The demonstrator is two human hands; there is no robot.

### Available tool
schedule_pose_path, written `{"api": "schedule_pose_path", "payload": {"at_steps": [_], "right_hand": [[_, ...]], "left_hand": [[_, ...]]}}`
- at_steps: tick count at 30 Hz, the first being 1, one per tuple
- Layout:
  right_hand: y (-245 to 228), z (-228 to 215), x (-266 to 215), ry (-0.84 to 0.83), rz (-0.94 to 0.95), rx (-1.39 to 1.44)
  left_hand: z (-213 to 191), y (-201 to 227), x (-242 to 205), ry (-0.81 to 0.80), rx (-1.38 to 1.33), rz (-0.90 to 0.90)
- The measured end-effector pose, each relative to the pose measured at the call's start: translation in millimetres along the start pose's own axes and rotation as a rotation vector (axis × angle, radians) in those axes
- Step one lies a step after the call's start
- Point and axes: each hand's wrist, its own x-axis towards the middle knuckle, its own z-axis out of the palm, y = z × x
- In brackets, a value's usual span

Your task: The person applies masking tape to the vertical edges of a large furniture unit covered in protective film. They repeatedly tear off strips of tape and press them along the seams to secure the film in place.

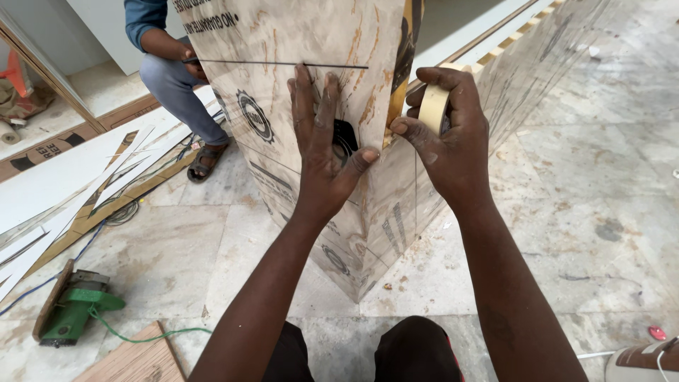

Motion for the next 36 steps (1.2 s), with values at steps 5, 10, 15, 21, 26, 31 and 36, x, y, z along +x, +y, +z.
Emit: {"api": "schedule_pose_path", "payload": {"at_steps": [5, 10, 15, 21, 26, 31, 36], "right_hand": [[11.7, 0.5, -3.2, -0.005, -0.017, 0.048], [15.3, -1.2, -0.9, -0.020, 0.035, 0.118], [17.1, -1.0, -1.2, -0.029, 0.037, 0.126], [15.1, 0.1, -2.3, -0.024, 0.071, 0.119], [2.8, -2.2, -1.3, -0.025, 0.044, 0.011], [-29.7, -19.4, -24.1, 0.052, 0.011, -0.033], [-64.9, -25.3, -61.9, -0.009, 0.053, 0.263]], "left_hand": [[18.2, 3.5, -8.2, 0.064, 0.001, -0.058], [26.1, 2.3, -19.3, 0.088, 0.002, -0.053], [33.1, 0.1, -31.3, 0.087, -0.021, -0.060], [35.9, -3.1, -51.0, 0.060, -0.051, -0.087], [32.9, -10.8, -71.9, 0.015, -0.020, -0.089], [-7.6, -11.2, -77.7, -0.092, -0.118, -0.090], [-29.1, 10.1, -66.5, -0.002, -0.505, -0.244]]}}
